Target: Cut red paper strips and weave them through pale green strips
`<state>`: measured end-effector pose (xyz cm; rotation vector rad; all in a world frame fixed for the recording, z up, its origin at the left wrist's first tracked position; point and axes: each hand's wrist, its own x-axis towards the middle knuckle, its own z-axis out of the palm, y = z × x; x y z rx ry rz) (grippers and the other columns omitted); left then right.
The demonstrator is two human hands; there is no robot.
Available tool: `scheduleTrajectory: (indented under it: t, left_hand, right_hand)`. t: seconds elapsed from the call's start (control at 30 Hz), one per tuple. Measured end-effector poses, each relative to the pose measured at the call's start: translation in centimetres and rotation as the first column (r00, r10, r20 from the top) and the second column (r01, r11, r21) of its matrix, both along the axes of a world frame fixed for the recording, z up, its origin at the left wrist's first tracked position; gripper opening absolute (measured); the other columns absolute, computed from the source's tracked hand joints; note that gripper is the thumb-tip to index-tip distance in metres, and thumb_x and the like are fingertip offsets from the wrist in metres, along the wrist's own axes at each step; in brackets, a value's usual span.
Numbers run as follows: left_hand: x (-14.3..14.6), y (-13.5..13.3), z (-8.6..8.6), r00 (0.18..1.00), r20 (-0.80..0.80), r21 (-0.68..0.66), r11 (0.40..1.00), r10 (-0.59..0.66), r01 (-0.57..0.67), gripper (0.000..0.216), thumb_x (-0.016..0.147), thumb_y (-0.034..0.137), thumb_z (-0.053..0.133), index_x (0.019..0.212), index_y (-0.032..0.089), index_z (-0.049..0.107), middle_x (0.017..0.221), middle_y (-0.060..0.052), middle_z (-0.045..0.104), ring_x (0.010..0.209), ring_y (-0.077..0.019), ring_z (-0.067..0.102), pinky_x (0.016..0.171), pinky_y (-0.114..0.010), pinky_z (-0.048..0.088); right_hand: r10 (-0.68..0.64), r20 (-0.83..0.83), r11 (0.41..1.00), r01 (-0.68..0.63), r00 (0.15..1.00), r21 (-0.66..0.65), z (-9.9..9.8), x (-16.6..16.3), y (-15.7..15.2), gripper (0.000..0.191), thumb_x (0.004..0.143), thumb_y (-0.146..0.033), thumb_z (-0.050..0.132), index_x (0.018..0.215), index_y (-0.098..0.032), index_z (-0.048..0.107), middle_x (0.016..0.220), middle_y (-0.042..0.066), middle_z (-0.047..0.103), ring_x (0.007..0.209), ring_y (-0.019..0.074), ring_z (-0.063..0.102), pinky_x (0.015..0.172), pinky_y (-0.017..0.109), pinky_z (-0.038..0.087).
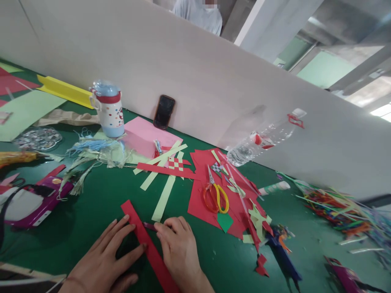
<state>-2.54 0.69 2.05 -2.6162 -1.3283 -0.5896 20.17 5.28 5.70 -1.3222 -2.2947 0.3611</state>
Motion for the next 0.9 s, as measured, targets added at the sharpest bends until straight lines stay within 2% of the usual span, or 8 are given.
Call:
scheduleTrajectory:
  t: [0.1,0.27,0.4,0.53,0.67,0.8,0.9]
  left_hand:
    - [-0.3,0.0,-0.2,0.999,-0.035,0.031,0.999,-0.034,0.035,0.053,0.077,0.048,0.07,0.128,0.043,0.059,0.134,-0.007,0.052,0.133,-0.0327,0.043,0.1,-0.045,0.046]
    - [-0.5,-0.2,-0.7,0.999,-0.037,0.006,1.0,-0.021,0.021,0.055,0.078,0.049,0.069,0.131,0.045,0.056,0.137,-0.008,0.05,0.136,-0.0335,0.041,0.099,-0.048,0.048]
    - [-0.3,-0.1,-0.5,0.999,-0.036,0.033,0.999,-0.022,0.023,0.053,0.077,0.049,0.07,0.129,0.045,0.058,0.135,-0.008,0.051,0.134,-0.0343,0.042,0.097,-0.048,0.048]
    - [0.0,0.2,0.5,1.0,0.011,0.077,0.997,-0.019,0.018,0.051,0.078,0.043,0.069,0.128,0.043,0.06,0.13,-0.004,0.057,0.129,-0.029,0.047,0.107,-0.043,0.039]
    - [0.0,-0.2,1.5,0.998,-0.051,0.076,0.997,-0.024,0.028,0.062,0.077,0.039,0.069,0.137,0.035,0.054,0.13,-0.002,0.061,0.123,-0.0239,0.053,0.114,-0.037,0.031]
    - [-0.5,-0.4,2.0,0.991,-0.131,0.038,0.999,-0.01,0.015,0.077,0.074,0.051,0.071,0.145,0.038,0.044,0.144,-0.009,0.053,0.135,-0.0325,0.046,0.112,-0.047,0.033]
    - [-0.8,0.0,2.0,0.989,-0.145,0.049,0.998,-0.023,0.031,0.087,0.071,0.067,0.069,0.148,0.038,0.038,0.154,-0.014,0.042,0.138,-0.0364,0.042,0.108,-0.048,0.036]
  right_hand:
    - [0.009,0.007,1.0,-0.009,1.0,-0.001,0.0,-0.2,0.0,0.024,0.091,-0.013,0.056,0.106,-0.027,0.07,0.085,0.004,0.065,0.077,0.0218,0.055,0.067,0.032,0.043]
    - [0.005,0.007,1.0,-0.005,1.0,-0.02,0.1,-0.5,0.3,0.024,0.092,-0.013,0.056,0.106,-0.027,0.07,0.086,0.004,0.065,0.077,0.0217,0.055,0.067,0.032,0.043]
    - [-0.002,0.005,1.0,0.002,1.0,-0.031,0.3,-0.3,0.3,0.023,0.091,-0.012,0.057,0.104,-0.026,0.07,0.086,0.004,0.065,0.078,0.0216,0.055,0.069,0.033,0.044]
    - [0.023,0.026,0.999,-0.022,0.999,-0.047,0.5,0.2,-0.1,0.024,0.091,-0.013,0.057,0.106,-0.027,0.069,0.086,0.004,0.064,0.08,0.0214,0.056,0.07,0.032,0.044]
    - [0.047,0.026,0.997,-0.045,0.999,-0.067,0.7,0.9,-0.7,0.026,0.09,-0.011,0.057,0.106,-0.028,0.069,0.087,0.003,0.063,0.081,0.0206,0.056,0.071,0.031,0.045]
    - [0.047,0.022,0.996,-0.046,0.999,-0.071,0.7,1.3,-0.9,0.026,0.091,-0.011,0.056,0.107,-0.027,0.069,0.088,0.004,0.063,0.081,0.0209,0.056,0.071,0.031,0.045]
    - [0.043,0.021,0.997,-0.041,0.999,-0.064,0.6,1.3,-0.9,0.025,0.092,-0.013,0.055,0.107,-0.027,0.069,0.088,0.004,0.063,0.082,0.0212,0.056,0.071,0.032,0.045]
